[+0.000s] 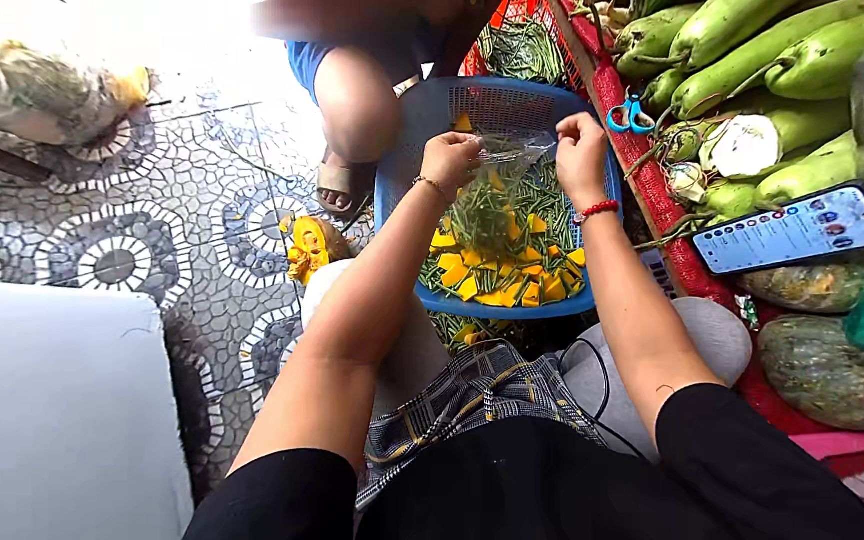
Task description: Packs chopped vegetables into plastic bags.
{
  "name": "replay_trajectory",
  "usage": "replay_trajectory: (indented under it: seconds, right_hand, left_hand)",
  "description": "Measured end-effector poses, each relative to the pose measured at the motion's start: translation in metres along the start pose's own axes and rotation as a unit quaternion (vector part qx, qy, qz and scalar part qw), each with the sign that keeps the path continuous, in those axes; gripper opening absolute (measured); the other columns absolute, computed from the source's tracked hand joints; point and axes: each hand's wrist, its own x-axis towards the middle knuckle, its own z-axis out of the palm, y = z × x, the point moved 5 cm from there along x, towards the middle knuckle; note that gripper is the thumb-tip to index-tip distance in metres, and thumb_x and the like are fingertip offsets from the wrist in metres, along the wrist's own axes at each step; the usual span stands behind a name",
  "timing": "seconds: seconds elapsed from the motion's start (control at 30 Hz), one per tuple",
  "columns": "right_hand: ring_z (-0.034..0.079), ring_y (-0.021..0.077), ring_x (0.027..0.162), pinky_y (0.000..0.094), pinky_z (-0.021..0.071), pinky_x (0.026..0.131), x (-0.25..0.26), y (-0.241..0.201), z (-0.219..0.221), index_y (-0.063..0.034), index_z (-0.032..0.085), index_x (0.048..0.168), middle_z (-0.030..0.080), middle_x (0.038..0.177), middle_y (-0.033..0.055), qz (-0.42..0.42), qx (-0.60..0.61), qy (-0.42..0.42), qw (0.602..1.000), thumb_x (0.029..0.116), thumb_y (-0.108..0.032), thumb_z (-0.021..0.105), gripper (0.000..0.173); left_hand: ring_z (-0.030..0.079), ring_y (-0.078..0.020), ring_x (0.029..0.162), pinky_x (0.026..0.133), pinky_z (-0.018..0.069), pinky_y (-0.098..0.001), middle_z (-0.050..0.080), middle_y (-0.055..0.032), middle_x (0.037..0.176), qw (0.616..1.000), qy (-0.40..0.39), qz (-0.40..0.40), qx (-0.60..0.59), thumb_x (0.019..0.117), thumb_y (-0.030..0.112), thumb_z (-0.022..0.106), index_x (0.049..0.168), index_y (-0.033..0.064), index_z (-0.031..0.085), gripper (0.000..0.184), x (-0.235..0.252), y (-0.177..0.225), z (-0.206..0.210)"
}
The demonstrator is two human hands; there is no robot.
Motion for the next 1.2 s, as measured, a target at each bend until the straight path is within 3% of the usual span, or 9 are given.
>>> replay_trajectory:
  seconds: [0.17,0.27,0.4,0.57,0.7,0.77,0.9,0.97,1.2]
  right_hand:
    - [0.063,0.0478,0.116,0.0667,0.0474,0.099,-0.022,0.071,0.095,0.0092,0.068,0.117,0.066,0.119,0.0324,0.112,-0.073,-0.253,0.958,0.0971,-0.007,0.063,0.027]
    - [0.059,0.0497,0.123,0.0688,0.0457,0.102,-0.049,0.07,0.12,0.0076,0.061,0.13,0.062,0.128,0.033,0.143,-0.11,-0.28,0.943,0.096,-0.001,0.06,0.035]
    - [0.058,0.0479,0.126,0.0662,0.0452,0.104,-0.056,0.079,0.122,0.0066,0.06,0.131,0.06,0.133,0.0314,0.154,-0.118,-0.262,0.945,0.0975,-0.005,0.061,0.035]
    - [0.067,0.0409,0.106,0.0567,0.0551,0.09,-0.038,0.088,0.063,0.0066,0.056,0.136,0.065,0.122,0.0292,0.208,0.072,-0.117,0.968,0.0993,-0.005,0.057,0.038]
    - [0.07,0.0206,0.087,0.0366,0.0618,0.072,-0.007,0.001,-0.022,0.0054,0.057,0.132,0.063,0.119,0.0199,0.014,0.123,0.005,0.992,0.1073,-0.012,0.045,0.033]
    - [0.068,0.016,0.09,0.0307,0.0591,0.074,0.005,-0.048,-0.034,0.0039,0.066,0.122,0.062,0.121,0.019,-0.118,0.075,-0.066,0.988,0.1025,-0.008,0.049,0.028]
    - [0.065,0.0356,0.107,0.0553,0.049,0.097,0.016,-0.086,0.021,0.0008,0.076,0.106,0.069,0.111,0.0223,-0.2,-0.17,-0.343,0.902,0.0932,0.002,0.061,0.02]
    - [0.066,0.0344,0.094,0.0567,0.0495,0.086,0.012,-0.077,0.052,0.0031,0.073,0.1,0.069,0.098,0.0199,-0.18,-0.229,-0.427,0.856,0.0934,0.002,0.063,0.012]
    - [0.069,0.0258,0.094,0.0445,0.0565,0.089,-0.012,-0.034,0.083,0.0026,0.068,0.119,0.07,0.109,0.0181,-0.014,-0.121,-0.558,0.821,0.0935,0.008,0.064,0.027]
  left_hand:
    - [0.066,-0.015,0.095,0.084,0.0557,-0.031,0.064,-0.0115,0.117,0.997,-0.009,-0.021,-0.08,0.1033,0.014,0.062,0.143,0.0033,0.047,0.044,0.008,-0.002,0.001]
    - [0.065,-0.0164,0.097,0.085,0.0557,-0.0311,0.061,-0.0116,0.119,0.988,-0.025,-0.06,-0.141,0.1024,0.009,0.059,0.147,0.0037,0.043,0.048,0.005,0.002,0.004]
    - [0.066,-0.016,0.094,0.082,0.0572,-0.029,0.061,-0.0115,0.117,0.985,-0.037,-0.072,-0.153,0.1012,0.006,0.058,0.143,0.0024,0.046,0.043,-0.001,0.006,0.002]
    - [0.067,-0.0161,0.091,0.081,0.0577,-0.0297,0.063,-0.0117,0.113,0.986,-0.045,-0.063,-0.148,0.1003,0.003,0.056,0.14,0.0011,0.048,0.04,-0.004,0.01,0.0]
    - [0.066,-0.0192,0.094,0.082,0.0583,-0.0321,0.061,-0.0147,0.118,0.988,-0.051,-0.066,-0.133,0.0984,-0.001,0.056,0.151,0.001,0.037,0.055,-0.01,0.011,0.002]
    - [0.066,-0.0199,0.095,0.083,0.0579,-0.0332,0.06,-0.0145,0.117,0.988,-0.057,-0.069,-0.129,0.099,0.0,0.056,0.152,0.0014,0.036,0.056,-0.011,0.011,0.004]
    - [0.066,-0.0181,0.091,0.082,0.0579,-0.0318,0.061,-0.0128,0.111,0.985,-0.071,-0.065,-0.145,0.0984,-0.002,0.054,0.144,-0.0003,0.043,0.047,-0.013,0.011,0.006]
    - [0.066,-0.017,0.087,0.081,0.0582,-0.0309,0.062,-0.0124,0.108,0.981,-0.07,-0.063,-0.167,0.099,-0.002,0.052,0.14,-0.001,0.045,0.042,-0.013,0.009,0.006]
    - [0.065,-0.016,0.087,0.08,0.058,-0.0279,0.058,-0.0121,0.111,0.962,-0.035,-0.094,-0.254,0.1013,-0.001,0.052,0.136,0.0002,0.045,0.035,-0.014,0.005,0.001]
